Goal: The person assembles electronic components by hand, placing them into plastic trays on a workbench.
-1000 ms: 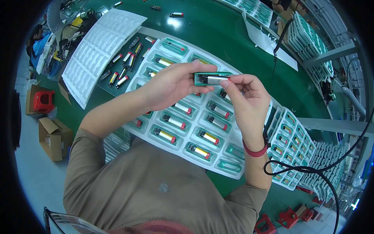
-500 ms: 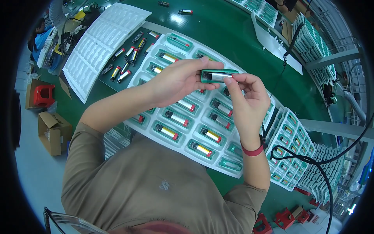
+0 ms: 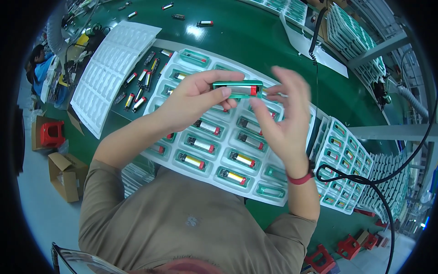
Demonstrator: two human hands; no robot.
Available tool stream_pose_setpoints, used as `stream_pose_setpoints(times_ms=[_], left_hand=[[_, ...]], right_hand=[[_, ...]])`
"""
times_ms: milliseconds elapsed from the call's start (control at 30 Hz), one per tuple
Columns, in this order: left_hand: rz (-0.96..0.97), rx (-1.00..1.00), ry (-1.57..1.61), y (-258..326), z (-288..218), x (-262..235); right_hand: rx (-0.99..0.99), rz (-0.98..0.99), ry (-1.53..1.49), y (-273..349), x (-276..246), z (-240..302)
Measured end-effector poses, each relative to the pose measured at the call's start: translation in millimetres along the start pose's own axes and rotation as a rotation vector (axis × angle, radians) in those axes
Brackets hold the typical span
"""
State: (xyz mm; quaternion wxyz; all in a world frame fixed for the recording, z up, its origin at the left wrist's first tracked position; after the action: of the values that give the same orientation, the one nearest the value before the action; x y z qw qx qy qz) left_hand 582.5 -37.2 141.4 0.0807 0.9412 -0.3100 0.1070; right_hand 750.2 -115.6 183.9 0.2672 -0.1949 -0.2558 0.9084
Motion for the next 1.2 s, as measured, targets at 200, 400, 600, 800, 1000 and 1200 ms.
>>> stream_pose_setpoints(times_ms=[200,400,600,800,1000,1200], left_hand=[[-0.057,0.427,-0.447,-1,-18,7],[0.008,0.635,-0.698,11,-16,25],[0.054,0.853,-0.822,15,-18,39],[0.291,0.530,-0.543,13,-32,56],[0.347,0.160,-0.598,14,15,106],[0.575,1.062,-1.055,55,71,175]], right_hand=[[0.427,0.234,-0.379,-1,11,-17],[-0.243,0.142,0.203,8,-8,22],[-0.364,0.080,0.228,23,-21,14],[-0.014,0.162,-0.109,23,-51,12],[0.333,0.179,-0.082,76,-129,-31],[0.070,0.334,0.455,92,-124,-34]])
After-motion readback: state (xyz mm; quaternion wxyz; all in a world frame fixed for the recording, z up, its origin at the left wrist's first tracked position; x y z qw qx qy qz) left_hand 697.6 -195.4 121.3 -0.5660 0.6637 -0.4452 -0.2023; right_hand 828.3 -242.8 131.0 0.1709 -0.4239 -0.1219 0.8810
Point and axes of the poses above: each hand's wrist, its own y-axis away from the middle knuckle, its own x-axis out of the palm, z = x × y, the point moved 7 cm from there along -y, towards the middle knuckle, and after that the axes turned 14 degrees about -z, right-handed, at the moved point
